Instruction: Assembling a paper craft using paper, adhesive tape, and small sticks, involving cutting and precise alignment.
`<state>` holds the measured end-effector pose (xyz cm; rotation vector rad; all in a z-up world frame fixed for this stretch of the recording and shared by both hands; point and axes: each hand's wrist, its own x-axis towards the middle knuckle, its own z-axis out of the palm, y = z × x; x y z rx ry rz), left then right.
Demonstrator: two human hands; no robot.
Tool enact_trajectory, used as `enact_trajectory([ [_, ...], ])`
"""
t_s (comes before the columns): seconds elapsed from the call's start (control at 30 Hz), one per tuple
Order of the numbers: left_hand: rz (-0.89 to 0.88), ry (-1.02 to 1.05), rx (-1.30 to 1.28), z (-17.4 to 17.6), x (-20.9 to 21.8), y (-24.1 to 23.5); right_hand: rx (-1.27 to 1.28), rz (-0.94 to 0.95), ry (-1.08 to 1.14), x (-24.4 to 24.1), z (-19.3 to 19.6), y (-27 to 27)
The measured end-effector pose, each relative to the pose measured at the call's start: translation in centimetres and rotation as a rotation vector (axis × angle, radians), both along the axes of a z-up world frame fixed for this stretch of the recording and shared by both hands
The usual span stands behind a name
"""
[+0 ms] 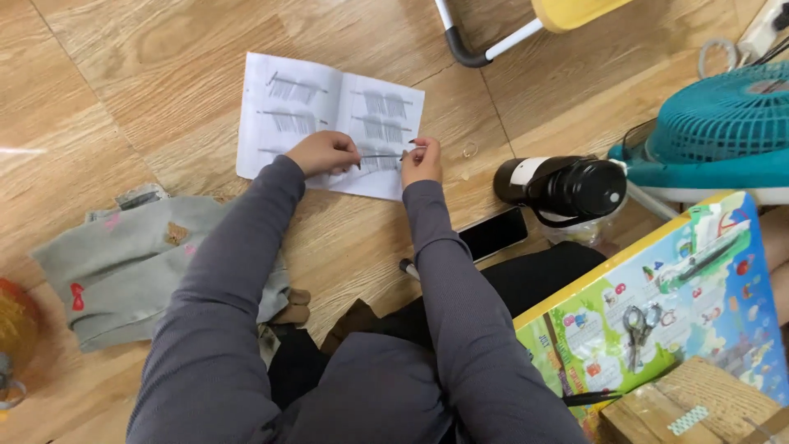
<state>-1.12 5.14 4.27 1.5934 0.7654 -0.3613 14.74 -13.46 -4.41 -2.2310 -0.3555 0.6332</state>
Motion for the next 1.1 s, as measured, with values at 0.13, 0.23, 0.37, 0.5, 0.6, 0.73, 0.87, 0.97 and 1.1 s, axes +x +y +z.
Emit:
enact_trajectory([
  [0.13,-0.106,0.025,0.073,0.5,-0.4,-0.1,0.026,-0.016,0.011,-0.3,-3.1,-1.7],
  [0.23,-0.186,0.012,0.075,1.7,-0.6,-0.1,0.024,-0.029,0.003,-2.2,-3.0,-2.3],
  [0.37,-0.253,0.079,0.173,2.2,-0.7,-0.5,0.084,-0.066,-0.053,-3.5,-2.6,-2.9],
  [0.5,-0.335,0.132,0.311,0.0,-1.2,-1.5,0.010,-0.064,-0.045,-3.4,-3.5,-3.7],
  [0.6,-0.361,0.161,0.370,-0.3,-0.5,-1.8,-0.053,-0.060,-0.052,-3.6,-3.4,-4.1],
  [0.73,-0.368,0.177,0.405,-1.3,-0.2,-2.0,-0.123,-0.050,-0.049,-3.6,-2.7,-3.9],
  [0.87,-0.374,0.203,0.457,-1.2,-0.2,-2.2,-0.172,-0.022,-0.042,-3.7,-1.2,-3.5],
  [0.97,-0.380,0.215,0.494,-3.0,0.0,-2.3,-0.210,0.004,-0.050,-3.8,-0.3,-3.4],
  [1.1,-0.378,0.242,0.514,-2.8,0.3,-2.4,-0.213,0.018,-0.045,-4.0,0.2,-3.3],
])
